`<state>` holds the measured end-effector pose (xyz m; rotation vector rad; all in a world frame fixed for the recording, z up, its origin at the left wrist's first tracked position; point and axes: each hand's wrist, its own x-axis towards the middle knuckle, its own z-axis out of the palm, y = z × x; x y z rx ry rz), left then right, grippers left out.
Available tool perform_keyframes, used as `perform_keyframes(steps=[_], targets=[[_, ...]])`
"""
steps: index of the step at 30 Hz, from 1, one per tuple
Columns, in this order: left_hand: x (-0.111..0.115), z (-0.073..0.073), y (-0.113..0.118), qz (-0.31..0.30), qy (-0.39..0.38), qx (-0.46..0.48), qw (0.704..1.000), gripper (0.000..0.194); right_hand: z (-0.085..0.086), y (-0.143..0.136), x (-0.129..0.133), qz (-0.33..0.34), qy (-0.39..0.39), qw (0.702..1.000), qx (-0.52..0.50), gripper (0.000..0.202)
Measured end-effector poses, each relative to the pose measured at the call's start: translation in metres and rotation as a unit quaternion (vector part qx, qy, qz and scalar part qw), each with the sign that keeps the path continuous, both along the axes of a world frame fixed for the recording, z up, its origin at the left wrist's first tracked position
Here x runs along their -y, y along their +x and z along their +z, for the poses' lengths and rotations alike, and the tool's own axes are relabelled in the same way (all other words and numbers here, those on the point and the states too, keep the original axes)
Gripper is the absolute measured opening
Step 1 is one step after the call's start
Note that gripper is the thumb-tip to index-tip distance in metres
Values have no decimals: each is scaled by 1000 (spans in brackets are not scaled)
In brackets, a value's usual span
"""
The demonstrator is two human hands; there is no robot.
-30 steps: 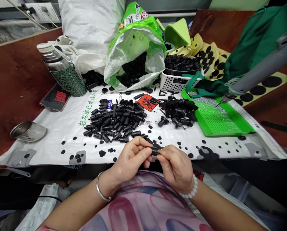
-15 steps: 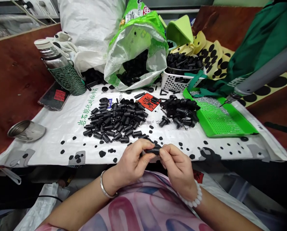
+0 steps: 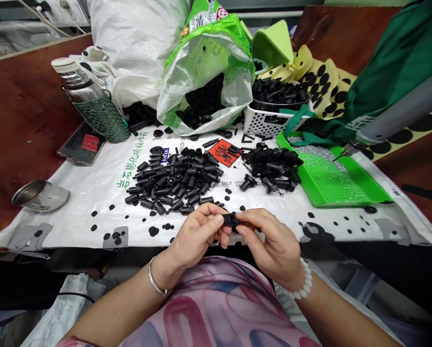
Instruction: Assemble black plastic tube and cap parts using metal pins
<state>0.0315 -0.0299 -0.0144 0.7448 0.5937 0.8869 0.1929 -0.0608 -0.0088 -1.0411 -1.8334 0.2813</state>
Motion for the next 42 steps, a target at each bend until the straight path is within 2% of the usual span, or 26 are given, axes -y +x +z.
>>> perform_keyframes(steps=[6, 8, 10, 16, 24, 27, 30, 32, 34, 38, 42], targets=[[2, 2, 2, -5, -25, -2, 1000, 31, 5, 4, -1, -33, 122, 981, 147, 22], [2, 2, 1, -13, -25, -1, 1000, 31, 3, 4, -1, -41, 155, 974, 161, 19], [3, 0, 0, -17, -18, -8, 1000, 30, 0, 4, 0, -41, 155, 976, 150, 17], [3, -7, -3, -6, 61, -56, 997, 23, -6, 4, 1, -16, 52, 997, 52, 17], [6, -1, -3, 16, 140, -119, 983, 20, -12, 3, 5, -13, -4, 1000, -1, 12], [9, -3, -4, 33, 186, -151, 970, 17, -13, -1, 7, -19, -95, 993, -71, 5], [9, -7, -5, 43, 217, -169, 960, 16, -13, -5, 8, -4, -205, 963, -174, 8], [7, -8, -6, 41, 204, -151, 966, 17, -11, -6, 8, 10, -237, 946, -220, 10], [4, -8, -4, 25, 165, -105, 980, 18, -8, -6, 6, 16, -230, 946, -227, 11], [1, -2, 1, -6, 63, 29, 998, 26, -2, -7, 1, 14, -135, 974, -179, 5], [2, 2, 7, -2, -17, 81, 997, 30, -4, -13, -3, 8, -50, 992, -118, 28]])
